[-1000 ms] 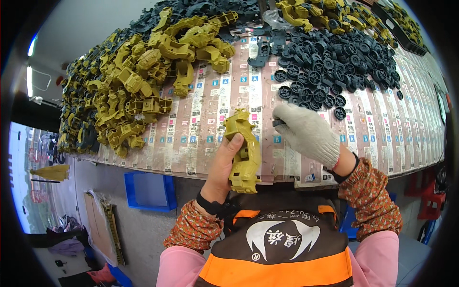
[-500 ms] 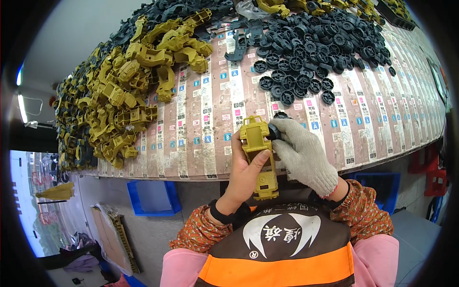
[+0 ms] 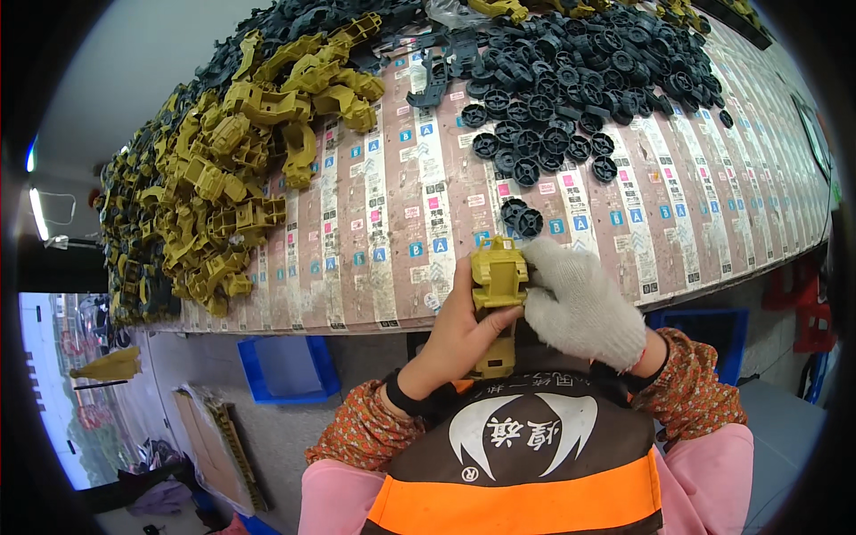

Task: The person sits at a table covered with yellow plastic housings and dark grey wheels. They repeatedly pick up a yellow housing, insert a wheel into a designated slot, and place the assembled unit back onto the table. The process is repetitive and involves handling the parts one at a time.

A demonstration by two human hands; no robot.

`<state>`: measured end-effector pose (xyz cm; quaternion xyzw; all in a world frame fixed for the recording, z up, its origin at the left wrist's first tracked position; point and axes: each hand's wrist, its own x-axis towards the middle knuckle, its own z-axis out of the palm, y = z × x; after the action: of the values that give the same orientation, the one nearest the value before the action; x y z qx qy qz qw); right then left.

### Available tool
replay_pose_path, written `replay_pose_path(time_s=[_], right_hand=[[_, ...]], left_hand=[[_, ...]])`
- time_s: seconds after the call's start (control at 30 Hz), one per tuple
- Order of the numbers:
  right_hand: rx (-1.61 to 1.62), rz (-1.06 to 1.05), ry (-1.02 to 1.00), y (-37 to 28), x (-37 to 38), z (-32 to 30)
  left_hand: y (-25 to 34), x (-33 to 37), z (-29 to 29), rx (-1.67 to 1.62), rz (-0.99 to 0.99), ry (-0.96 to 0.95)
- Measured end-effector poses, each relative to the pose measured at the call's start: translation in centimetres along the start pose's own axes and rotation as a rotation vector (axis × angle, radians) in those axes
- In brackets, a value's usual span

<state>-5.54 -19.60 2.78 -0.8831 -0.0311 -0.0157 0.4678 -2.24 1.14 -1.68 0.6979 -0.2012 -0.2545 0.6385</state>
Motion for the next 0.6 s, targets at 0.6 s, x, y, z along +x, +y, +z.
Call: replay_pose_path(time_s=[0.6], right_hand=[[-0.109, -0.02, 0.029, 1.4, 3.0, -1.5]], left_hand=[[0.8, 0.5, -2.0, -0.761, -0.104, 0.381]])
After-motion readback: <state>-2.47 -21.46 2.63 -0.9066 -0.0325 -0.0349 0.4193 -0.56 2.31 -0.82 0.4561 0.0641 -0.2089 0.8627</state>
